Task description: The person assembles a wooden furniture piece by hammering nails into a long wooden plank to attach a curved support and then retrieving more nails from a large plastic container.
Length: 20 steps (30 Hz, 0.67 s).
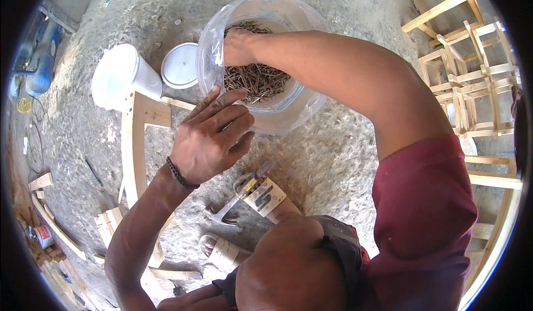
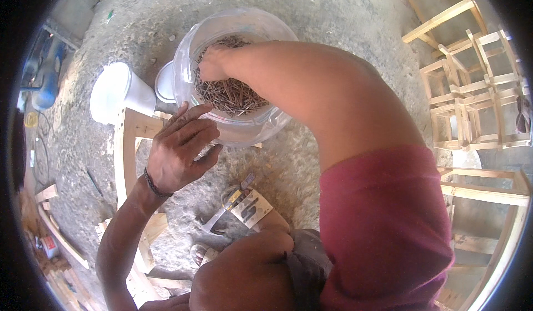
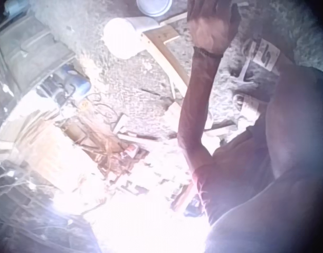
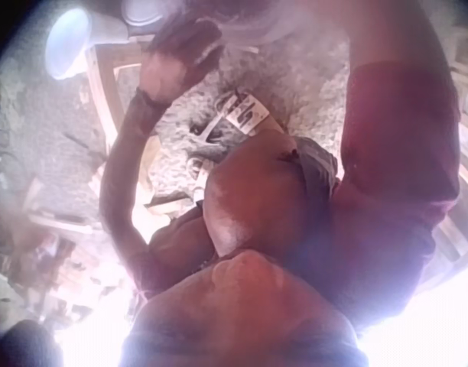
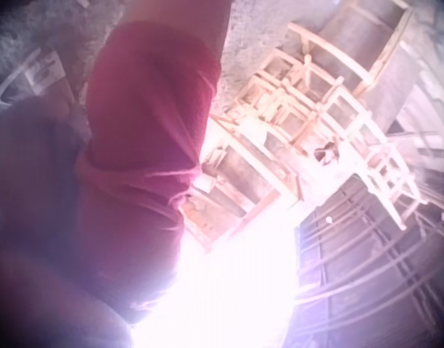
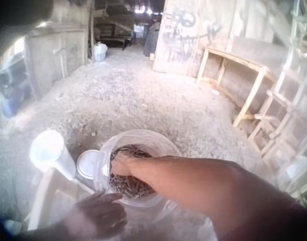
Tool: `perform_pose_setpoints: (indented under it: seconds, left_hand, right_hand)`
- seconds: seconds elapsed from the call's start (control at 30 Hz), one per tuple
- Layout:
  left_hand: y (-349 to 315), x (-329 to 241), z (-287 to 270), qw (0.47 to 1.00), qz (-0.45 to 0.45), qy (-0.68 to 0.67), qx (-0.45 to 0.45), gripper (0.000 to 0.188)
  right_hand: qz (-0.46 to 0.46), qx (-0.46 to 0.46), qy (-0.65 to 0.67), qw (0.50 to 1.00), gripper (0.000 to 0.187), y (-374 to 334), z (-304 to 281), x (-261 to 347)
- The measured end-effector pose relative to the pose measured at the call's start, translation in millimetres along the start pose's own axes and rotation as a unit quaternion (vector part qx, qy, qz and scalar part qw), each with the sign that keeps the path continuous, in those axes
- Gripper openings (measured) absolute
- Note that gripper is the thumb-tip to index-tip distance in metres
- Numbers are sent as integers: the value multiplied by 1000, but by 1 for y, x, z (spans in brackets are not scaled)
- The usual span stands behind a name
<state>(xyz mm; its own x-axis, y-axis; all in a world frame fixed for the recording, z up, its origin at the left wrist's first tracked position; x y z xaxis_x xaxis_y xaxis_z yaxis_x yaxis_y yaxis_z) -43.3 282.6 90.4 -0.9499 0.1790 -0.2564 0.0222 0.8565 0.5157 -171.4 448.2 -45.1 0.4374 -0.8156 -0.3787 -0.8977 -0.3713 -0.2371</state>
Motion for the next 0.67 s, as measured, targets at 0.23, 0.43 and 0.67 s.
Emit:
perform_pose_setpoints:
  seconds: [0.23, 0.43, 0.67]
  left_hand:
    - [-3, -4, 0, 1000, 5, 18, 1, 23]
    - [-6, -4, 0, 1000, 6, 26, 11, 23]
    - [-2, -6, 1, 1000, -4, 14, 18, 26]
  right_hand:
    - [-52, -104, 4, 993, 15, 13, 33, 11]
    - [-128, -115, -66, 983, 15, 11, 26, 20]
    - [-99, -14, -138, 985, 16, 0, 16, 15]
Point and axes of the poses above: each hand's wrist, its own y-axis towards the middle knuckle, its own z-axis out of the palm, x = y × z, the point moved 5 cm from there along y, towards the middle knuckle, and after that the axes turned 15 degrees about z, right-handed, at the moved point
